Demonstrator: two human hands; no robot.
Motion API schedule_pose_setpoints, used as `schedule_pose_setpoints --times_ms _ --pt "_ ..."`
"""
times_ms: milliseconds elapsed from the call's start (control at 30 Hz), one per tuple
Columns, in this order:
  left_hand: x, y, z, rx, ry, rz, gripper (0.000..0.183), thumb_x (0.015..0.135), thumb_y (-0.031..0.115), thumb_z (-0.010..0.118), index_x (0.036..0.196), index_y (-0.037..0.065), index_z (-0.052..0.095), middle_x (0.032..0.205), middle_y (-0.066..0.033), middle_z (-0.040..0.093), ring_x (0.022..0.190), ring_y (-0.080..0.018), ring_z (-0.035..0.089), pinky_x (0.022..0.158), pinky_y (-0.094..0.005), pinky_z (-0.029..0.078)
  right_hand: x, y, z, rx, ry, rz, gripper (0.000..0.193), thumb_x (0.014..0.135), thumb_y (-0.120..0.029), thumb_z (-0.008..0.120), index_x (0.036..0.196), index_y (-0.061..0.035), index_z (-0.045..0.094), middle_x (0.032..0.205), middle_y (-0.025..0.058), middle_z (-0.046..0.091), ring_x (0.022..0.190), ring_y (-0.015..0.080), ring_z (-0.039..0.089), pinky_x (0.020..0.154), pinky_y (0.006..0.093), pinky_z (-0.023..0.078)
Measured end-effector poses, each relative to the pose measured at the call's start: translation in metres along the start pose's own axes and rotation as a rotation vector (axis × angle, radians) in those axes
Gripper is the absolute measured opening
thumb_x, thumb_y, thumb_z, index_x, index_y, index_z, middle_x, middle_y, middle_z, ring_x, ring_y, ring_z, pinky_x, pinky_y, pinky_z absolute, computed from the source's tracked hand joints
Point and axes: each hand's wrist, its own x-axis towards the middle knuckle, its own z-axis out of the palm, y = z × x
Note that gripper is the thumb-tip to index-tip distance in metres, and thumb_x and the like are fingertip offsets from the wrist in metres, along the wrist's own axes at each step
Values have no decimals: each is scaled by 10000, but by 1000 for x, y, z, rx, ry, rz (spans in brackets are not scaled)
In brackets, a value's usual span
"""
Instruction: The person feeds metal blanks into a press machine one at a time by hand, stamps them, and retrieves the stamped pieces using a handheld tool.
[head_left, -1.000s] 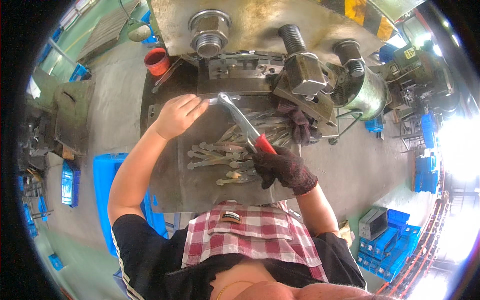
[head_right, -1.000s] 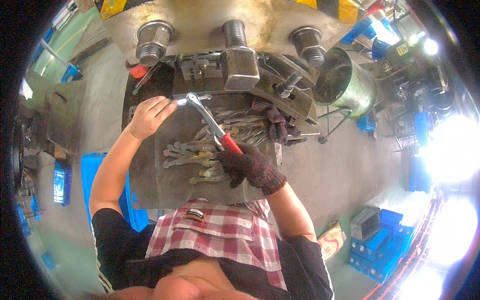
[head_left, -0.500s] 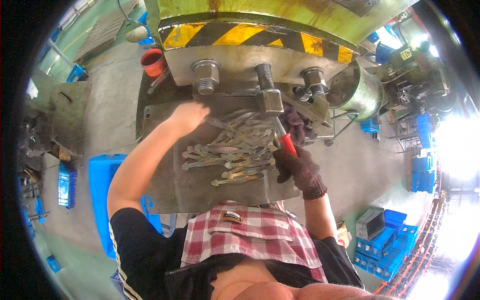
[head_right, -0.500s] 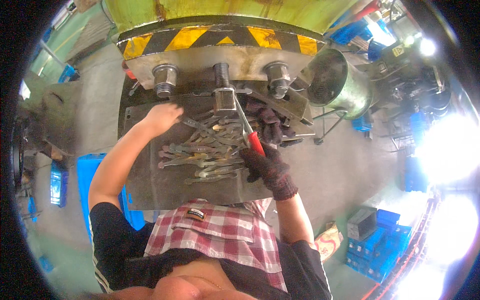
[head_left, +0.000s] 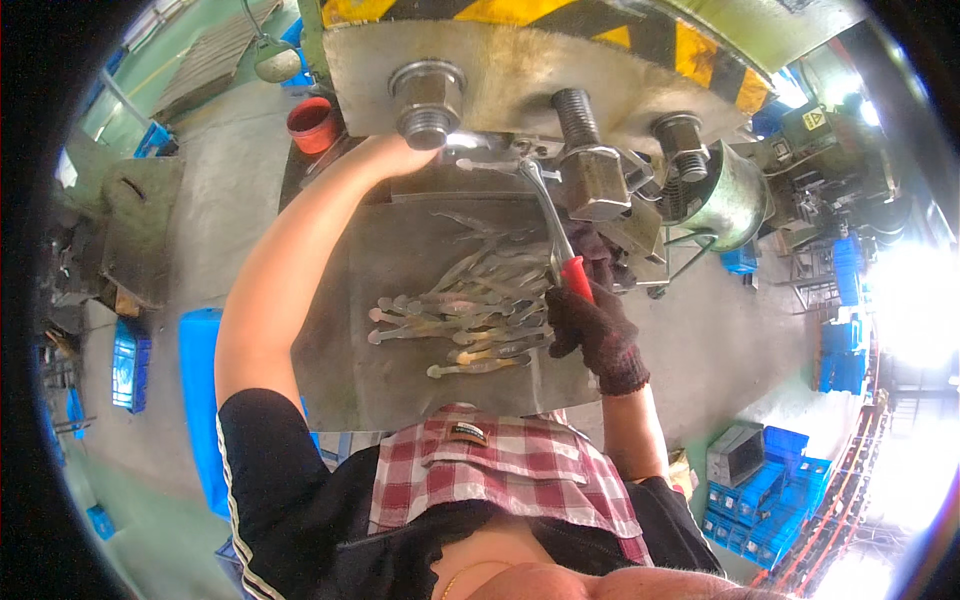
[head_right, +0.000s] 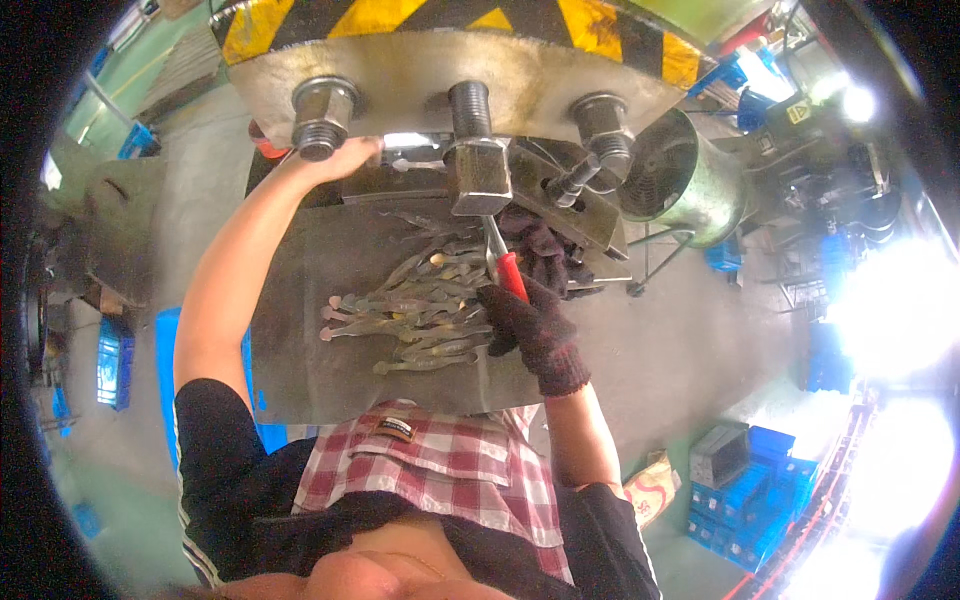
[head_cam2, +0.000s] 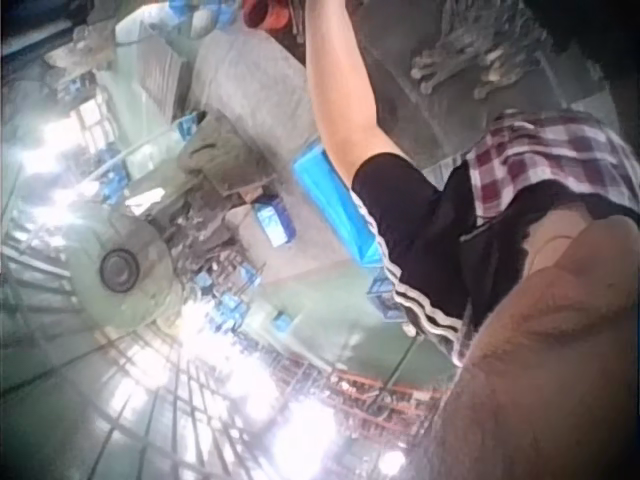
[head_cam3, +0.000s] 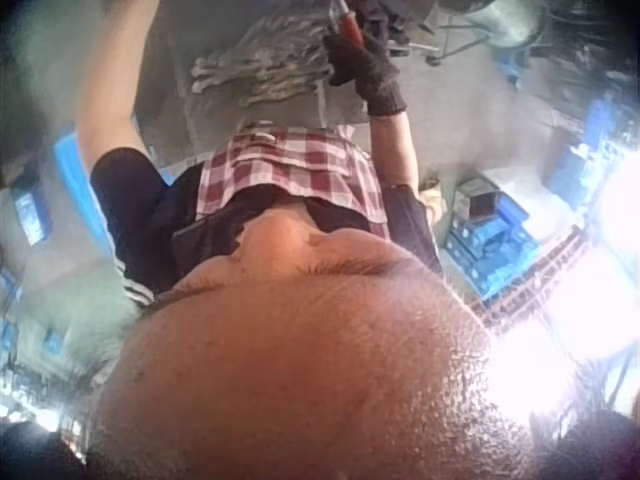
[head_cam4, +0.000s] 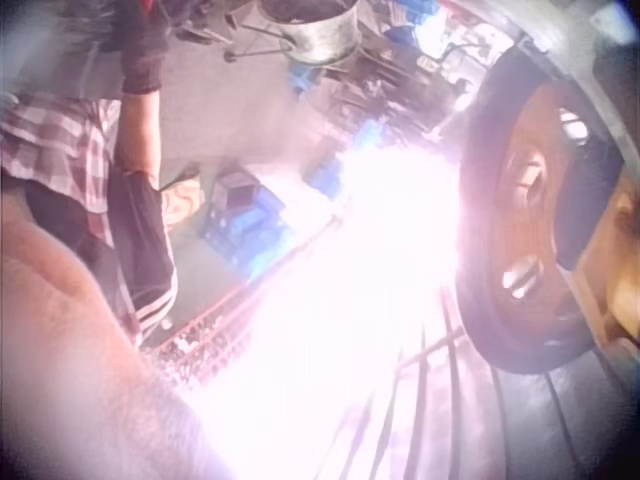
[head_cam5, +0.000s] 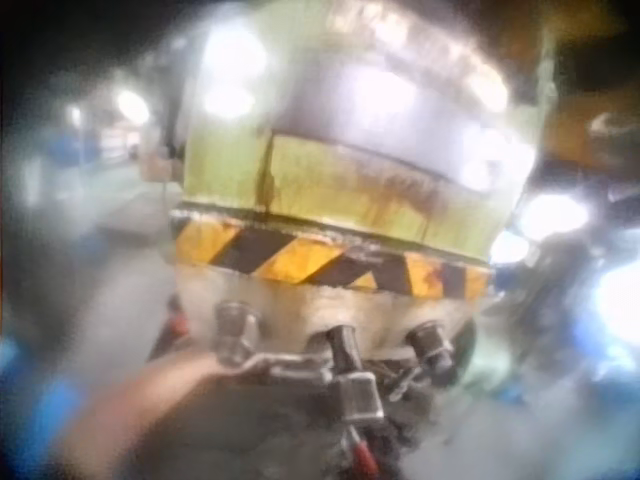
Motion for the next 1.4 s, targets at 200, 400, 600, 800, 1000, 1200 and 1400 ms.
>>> schedule_pose_setpoints --times_ms 200,400,600,800,1000,1200,1400 --pt "23 -48 8 -217 619 250 270 918 239 459 901 4 590 752 -92 600 744 -215 584 712 -350 453 20 -16 16 -95 53 -89 314 821 -312 633 937 -21 614 684 25 548 496 128 529 412 247 441" --pt "-21 -55 0 -323 661 -77 310 917 258 486 821 -4 621 593 -54 514 610 -166 530 592 -330 407 62 -37 26 -411 148 -124 292 838 -339 607 860 -48 618 649 29 544 511 122 542 461 274 463" --pt "-69 -72 23 -441 688 -168 341 932 272 474 787 9 636 544 -18 435 520 -109 431 523 -307 349 54 -54 40 -471 108 -88 263 843 -325 618 834 -63 632 614 11 536 487 114 530 459 265 449" --pt "-86 -52 44 -618 558 -144 296 951 273 482 808 47 608 572 87 328 493 -25 280 451 -213 220 63 -32 26 -323 115 -164 309 852 -357 617 837 -49 636 590 -3 517 473 95 492 445 266 426" --pt "-94 -39 54 -810 314 -126 305 948 276 489 820 29 612 562 84 320 500 -31 284 469 -218 222 21 -4 6 -180 -38 19 325 858 -271 642 1064 -21 632 774 50 623 600 105 574 521 249 469" --pt "-83 -28 53 -725 96 -89 289 954 252 489 838 18 613 557 83 331 487 -30 262 455 -223 205 0 -4 18 -86 -305 100 324 856 -285 664 1034 -17 626 731 20 592 571 87 542 506 240 454" --pt "-74 -28 47 -773 -72 -49 292 940 282 519 845 24 618 554 79 326 478 -39 238 447 -230 190 5 5 13 -208 -259 151 343 855 -316 661 1028 -22 624 730 33 586 549 87 529 501 240 448"
